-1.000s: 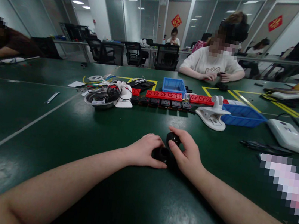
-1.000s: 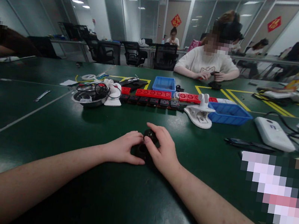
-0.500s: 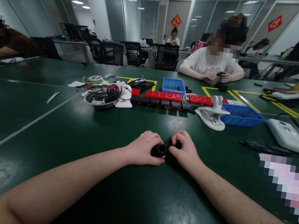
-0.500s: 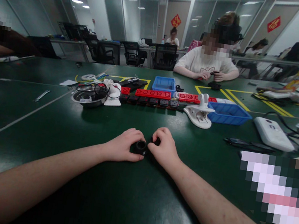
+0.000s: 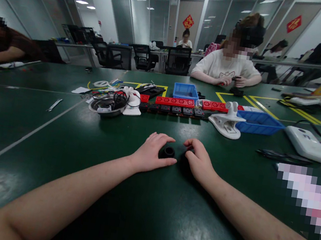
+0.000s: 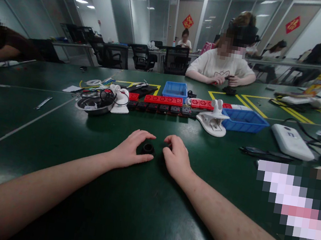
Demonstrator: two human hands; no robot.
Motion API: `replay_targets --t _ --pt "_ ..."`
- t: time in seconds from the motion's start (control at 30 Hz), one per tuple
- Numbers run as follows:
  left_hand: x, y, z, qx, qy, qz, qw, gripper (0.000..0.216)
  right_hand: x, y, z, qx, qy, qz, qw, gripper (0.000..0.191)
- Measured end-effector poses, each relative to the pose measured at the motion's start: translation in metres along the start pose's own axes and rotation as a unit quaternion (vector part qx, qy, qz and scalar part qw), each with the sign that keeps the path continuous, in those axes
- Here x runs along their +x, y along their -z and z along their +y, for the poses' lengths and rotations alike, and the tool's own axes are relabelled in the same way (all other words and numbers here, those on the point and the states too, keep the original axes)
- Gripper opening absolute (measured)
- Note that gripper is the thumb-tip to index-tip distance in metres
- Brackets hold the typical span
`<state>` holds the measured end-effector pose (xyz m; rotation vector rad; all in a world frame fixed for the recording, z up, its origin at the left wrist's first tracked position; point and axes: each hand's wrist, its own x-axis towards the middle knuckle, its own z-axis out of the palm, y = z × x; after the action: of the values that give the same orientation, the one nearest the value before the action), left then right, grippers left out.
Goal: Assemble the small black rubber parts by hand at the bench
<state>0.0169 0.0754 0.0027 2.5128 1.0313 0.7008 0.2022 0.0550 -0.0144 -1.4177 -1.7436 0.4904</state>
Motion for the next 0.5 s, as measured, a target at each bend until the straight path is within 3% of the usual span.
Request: replay_targets --t 0.2,0.4,0.5 --pt "0.0019 0.0017 -0.0037 0.005 -0.025 0.031 0.999 0.018 0.0008 -0.0017 0.0047 -0.006 -0.007 0.005 1.000 0.021" --pt "0.0022 0.0028 -0.0061 -0.016 -0.039 0.035 0.999 0.037 0.0018 -0.0026 0.0060 -0.019 -0.005 -0.005 1.000 0.022" --pt "0.0030 0.0036 -0.0049 -0.016 -0.044 0.016 0.999 0.029 0.0019 -0.0021 0.0045 -0.031 -0.002 -0.016 0.999 0.022"
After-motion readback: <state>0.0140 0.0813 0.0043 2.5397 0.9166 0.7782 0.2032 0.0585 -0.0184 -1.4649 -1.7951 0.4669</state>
